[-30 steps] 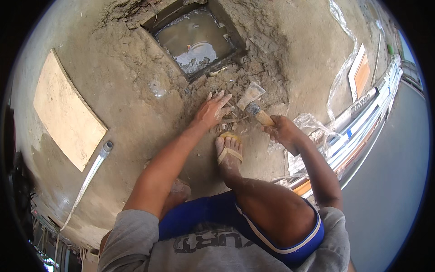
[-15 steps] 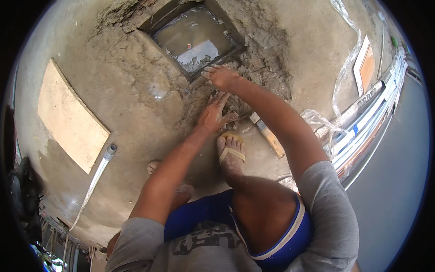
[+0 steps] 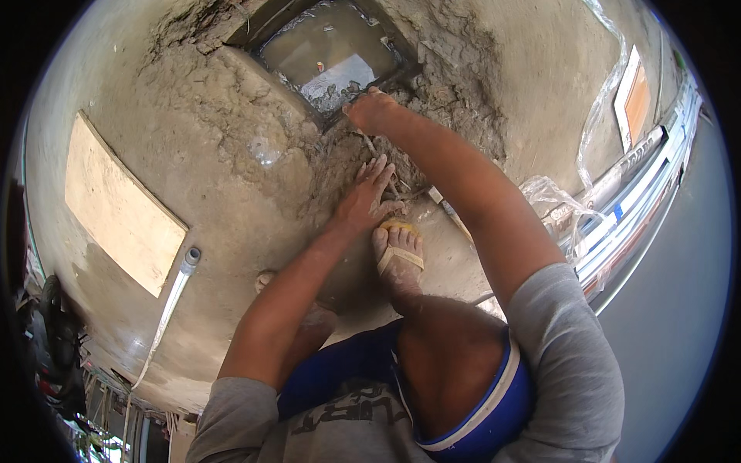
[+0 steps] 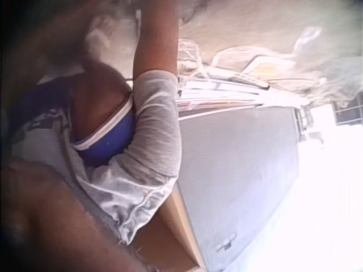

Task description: The person uses a hammer and a piece of rebar to chip away at the edges of a square hole in a concrete floor, removing debris by hand and with the tool.

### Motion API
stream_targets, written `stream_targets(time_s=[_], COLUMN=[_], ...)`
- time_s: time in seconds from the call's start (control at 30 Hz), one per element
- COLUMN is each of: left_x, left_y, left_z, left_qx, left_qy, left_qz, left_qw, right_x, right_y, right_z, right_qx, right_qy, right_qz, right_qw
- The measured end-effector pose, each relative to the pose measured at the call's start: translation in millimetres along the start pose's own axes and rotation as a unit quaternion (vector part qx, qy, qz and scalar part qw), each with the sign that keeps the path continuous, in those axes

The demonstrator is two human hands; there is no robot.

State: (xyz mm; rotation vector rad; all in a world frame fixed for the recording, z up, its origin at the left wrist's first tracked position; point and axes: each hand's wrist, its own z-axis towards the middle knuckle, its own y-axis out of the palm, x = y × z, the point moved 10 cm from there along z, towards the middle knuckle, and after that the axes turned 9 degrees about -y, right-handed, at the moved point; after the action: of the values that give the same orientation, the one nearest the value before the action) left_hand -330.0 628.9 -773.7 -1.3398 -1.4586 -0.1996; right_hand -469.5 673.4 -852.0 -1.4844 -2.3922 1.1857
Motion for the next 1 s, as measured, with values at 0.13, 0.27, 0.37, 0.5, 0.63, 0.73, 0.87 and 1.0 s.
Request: stream_targets(time_s=[0.13,0.27,0.37,0.5,0.63,0.73,0.87,1.0], left_x=[-2,-9,-14,-32,-44,-67,-48,-59], left_y=[-4,2,-1,2,12,8,-34,-92], left_z=[0,6,7,11,11,15,14,1], left_qx=[-0.015,0.019,0.054,0.004,-0.017,0.013,0.061,0.251], left_qy=[-0.002,0.02,0.017,-0.107,-0.209,-0.231,-0.152,-0.089], left_qz=[0.009,0.019,-0.012,-0.32,-0.667,-0.585,-0.389,-0.351], left_qw=[1.0,0.999,0.998,0.941,0.715,0.777,0.906,0.898], right_x=[13,56,110,157,170,99,9,-59], right_y=[-15,-7,-10,-66,-148,-110,78,101], right_z=[-11,-31,-70,-152,-276,-315,-312,-322], right_qx=[0.011,0.156,0.368,0.536,0.651,0.632,0.299,0.233], right_qy=[0.03,0.026,0.073,0.007,-0.165,0.169,0.32,0.368], right_qz=[0.127,0.265,0.593,0.771,0.692,0.54,0.525,0.351], right_qw=[0.991,0.951,0.712,0.343,0.263,0.53,0.73,0.829])
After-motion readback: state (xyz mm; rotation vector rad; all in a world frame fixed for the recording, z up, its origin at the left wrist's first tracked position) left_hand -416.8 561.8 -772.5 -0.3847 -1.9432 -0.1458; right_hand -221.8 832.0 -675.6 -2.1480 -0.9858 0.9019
